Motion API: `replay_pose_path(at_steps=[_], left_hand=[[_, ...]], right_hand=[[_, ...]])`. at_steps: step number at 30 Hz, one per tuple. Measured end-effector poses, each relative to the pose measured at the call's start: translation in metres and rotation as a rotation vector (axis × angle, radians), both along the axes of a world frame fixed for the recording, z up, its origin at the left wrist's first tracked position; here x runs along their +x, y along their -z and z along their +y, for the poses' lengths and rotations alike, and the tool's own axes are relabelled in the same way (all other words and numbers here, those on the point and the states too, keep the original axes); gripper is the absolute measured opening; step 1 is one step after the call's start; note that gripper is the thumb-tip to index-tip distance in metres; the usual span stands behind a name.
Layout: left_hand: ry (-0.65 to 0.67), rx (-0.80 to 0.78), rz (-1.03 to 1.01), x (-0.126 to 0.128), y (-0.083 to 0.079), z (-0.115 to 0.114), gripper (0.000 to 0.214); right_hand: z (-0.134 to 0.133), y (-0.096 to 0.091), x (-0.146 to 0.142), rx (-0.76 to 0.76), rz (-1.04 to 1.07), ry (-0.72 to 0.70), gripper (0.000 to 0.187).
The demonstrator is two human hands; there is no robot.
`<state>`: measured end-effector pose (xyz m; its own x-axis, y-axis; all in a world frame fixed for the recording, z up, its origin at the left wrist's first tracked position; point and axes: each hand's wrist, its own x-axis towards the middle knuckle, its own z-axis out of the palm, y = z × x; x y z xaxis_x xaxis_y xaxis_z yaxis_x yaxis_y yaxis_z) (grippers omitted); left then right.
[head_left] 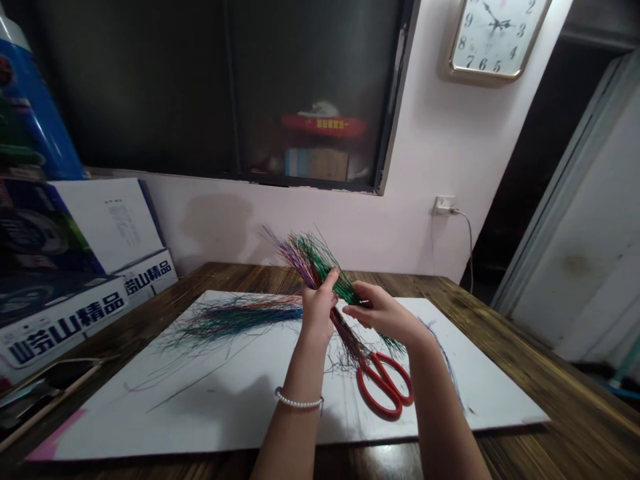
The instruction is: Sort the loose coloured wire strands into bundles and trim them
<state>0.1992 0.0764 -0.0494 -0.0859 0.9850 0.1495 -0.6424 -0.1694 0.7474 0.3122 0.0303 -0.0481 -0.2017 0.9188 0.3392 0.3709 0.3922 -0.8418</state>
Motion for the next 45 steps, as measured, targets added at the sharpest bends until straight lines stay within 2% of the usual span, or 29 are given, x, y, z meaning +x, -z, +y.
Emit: replay_pose_path(at_steps=[4, 7, 10, 15, 17, 21, 25, 30, 34, 40, 45], left_hand=[[0.051, 0.009, 0.010, 0.000, 0.002, 0.001, 0.032], [0.078, 0.011, 0.015, 0.000, 0.004, 0.003, 0.028], [0.140, 0.022, 0.018, -0.001, 0.004, 0.003, 0.023], [0.218, 0.024, -0.009, -0.003, 0.004, 0.004, 0.019], [0.235, 0.015, -0.022, -0.003, 0.004, 0.005, 0.016], [0.264, -0.008, -0.042, -0.004, 0.004, 0.006, 0.011], [0.273, -0.017, -0.041, -0.003, 0.002, 0.005, 0.009], [0.270, -0.018, -0.035, -0.002, 0.001, 0.003, 0.006], [0.284, -0.017, -0.040, 0.000, 0.000, 0.002, 0.005], [0.328, -0.025, -0.054, 0.003, -0.003, 0.002, 0.010], [0.379, -0.040, -0.075, 0.002, -0.008, -0.001, 0.020]], right_hand=[[0.003, 0.000, 0.010, -0.001, -0.052, 0.024, 0.018], [0.006, 0.003, 0.032, -0.010, -0.052, 0.108, 0.016], [0.008, 0.014, 0.069, -0.038, -0.053, 0.288, 0.018], [0.000, 0.045, 0.137, -0.177, -0.054, 0.665, 0.016], [-0.008, 0.056, 0.159, -0.258, -0.057, 0.767, 0.016], [-0.023, 0.070, 0.188, -0.370, -0.053, 0.905, 0.029], [-0.026, 0.078, 0.202, -0.421, -0.048, 0.955, 0.028], [-0.021, 0.085, 0.207, -0.460, -0.061, 0.957, 0.029], [-0.022, 0.091, 0.213, -0.486, -0.076, 1.011, 0.030], [-0.025, 0.095, 0.221, -0.514, -0.073, 1.142, 0.028], [-0.022, 0.096, 0.220, -0.577, -0.077, 1.133, 0.027]])
